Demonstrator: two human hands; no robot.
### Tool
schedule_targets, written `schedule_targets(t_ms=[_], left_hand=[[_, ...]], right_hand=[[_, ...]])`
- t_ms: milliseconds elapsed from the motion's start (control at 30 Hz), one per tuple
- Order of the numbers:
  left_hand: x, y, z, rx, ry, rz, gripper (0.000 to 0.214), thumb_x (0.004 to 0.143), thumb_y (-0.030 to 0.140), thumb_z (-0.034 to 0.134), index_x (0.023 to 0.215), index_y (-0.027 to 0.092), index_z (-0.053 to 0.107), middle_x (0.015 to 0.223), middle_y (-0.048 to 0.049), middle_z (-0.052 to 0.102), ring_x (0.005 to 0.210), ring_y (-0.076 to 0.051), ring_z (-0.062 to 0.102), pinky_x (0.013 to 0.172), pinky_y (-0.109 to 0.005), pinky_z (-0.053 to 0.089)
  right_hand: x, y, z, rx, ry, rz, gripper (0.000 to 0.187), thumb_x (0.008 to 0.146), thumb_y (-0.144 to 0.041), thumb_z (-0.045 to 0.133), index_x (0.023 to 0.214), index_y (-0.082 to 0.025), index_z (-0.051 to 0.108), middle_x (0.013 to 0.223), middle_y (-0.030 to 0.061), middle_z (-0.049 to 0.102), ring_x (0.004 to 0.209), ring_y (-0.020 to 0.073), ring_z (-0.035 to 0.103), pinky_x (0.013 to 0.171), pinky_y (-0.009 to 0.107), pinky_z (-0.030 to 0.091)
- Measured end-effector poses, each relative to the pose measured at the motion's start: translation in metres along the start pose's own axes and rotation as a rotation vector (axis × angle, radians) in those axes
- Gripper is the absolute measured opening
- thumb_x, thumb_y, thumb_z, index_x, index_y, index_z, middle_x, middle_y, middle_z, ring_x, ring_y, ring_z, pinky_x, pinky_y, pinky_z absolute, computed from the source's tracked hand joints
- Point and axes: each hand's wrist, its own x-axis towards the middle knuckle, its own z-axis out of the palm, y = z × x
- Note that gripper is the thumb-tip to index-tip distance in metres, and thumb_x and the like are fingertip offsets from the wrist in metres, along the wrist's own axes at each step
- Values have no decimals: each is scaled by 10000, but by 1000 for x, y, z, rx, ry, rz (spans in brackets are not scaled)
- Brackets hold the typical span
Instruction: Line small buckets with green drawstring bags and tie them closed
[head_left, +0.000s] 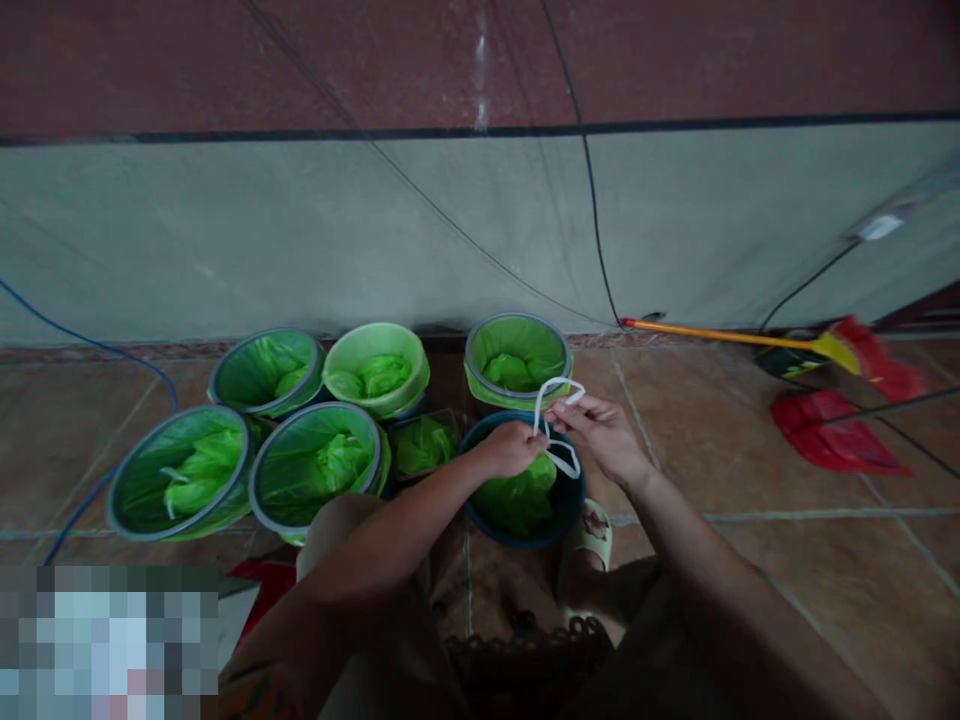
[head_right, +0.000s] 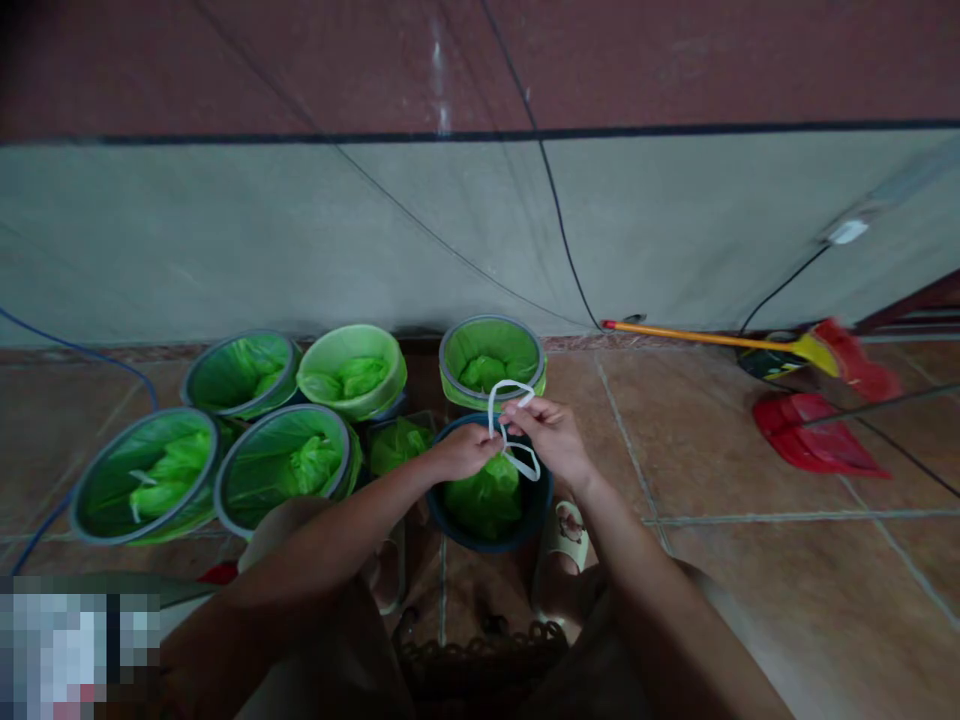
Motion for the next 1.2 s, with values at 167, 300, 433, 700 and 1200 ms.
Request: schedule_targets(t_ms=[167, 300, 433, 700, 1200], left_hand=[[-3, 0, 0, 19, -86, 81, 341, 901, 356, 496, 775, 127, 716, 510, 40, 471, 521, -97, 425, 559, -221, 333], [0, -4, 6, -42, -17, 30, 352, 910, 320, 454, 790, 126, 722, 520, 30, 493, 529, -98, 445, 576, -219, 345], [3, -8, 5, -157, 70, -46, 362, 905, 277, 427, 726, 118, 699, 516, 33, 483, 520, -95, 437, 565, -222, 344], [4, -12, -1, -394, 186, -138, 397, 902, 348, 431, 754, 95, 699, 538, 26, 476, 523, -87, 414, 542, -224, 328], [-2, -8, -27, -29, 78, 33, 193, 749, 205, 591, 870, 166, 737, 749, -9, 712, 726, -146, 620, 710, -232, 465]], right_hand=[[2, 6, 0, 29, -39, 0, 312, 704, -487, 749, 813, -197, 710, 773, 25, 711, 711, 144, 621, 710, 296, 488], [2, 10, 1, -4, -119, 33, 409, 719, -462, 735, 1035, -215, 653, 831, 14, 708, 765, 156, 633, 743, 310, 489], [2, 19, -1, -85, -178, 115, 491, 680, -391, 770, 1094, -216, 574, 864, 16, 699, 791, 169, 646, 756, 325, 498], [0, 38, -8, -414, -351, 30, 197, 777, -400, 644, 794, -204, 645, 656, -21, 612, 605, 127, 532, 596, 261, 430], [-5, 22, -26, -269, -527, 228, 231, 627, -291, 752, 823, -191, 683, 688, -17, 653, 623, 128, 576, 606, 254, 465]])
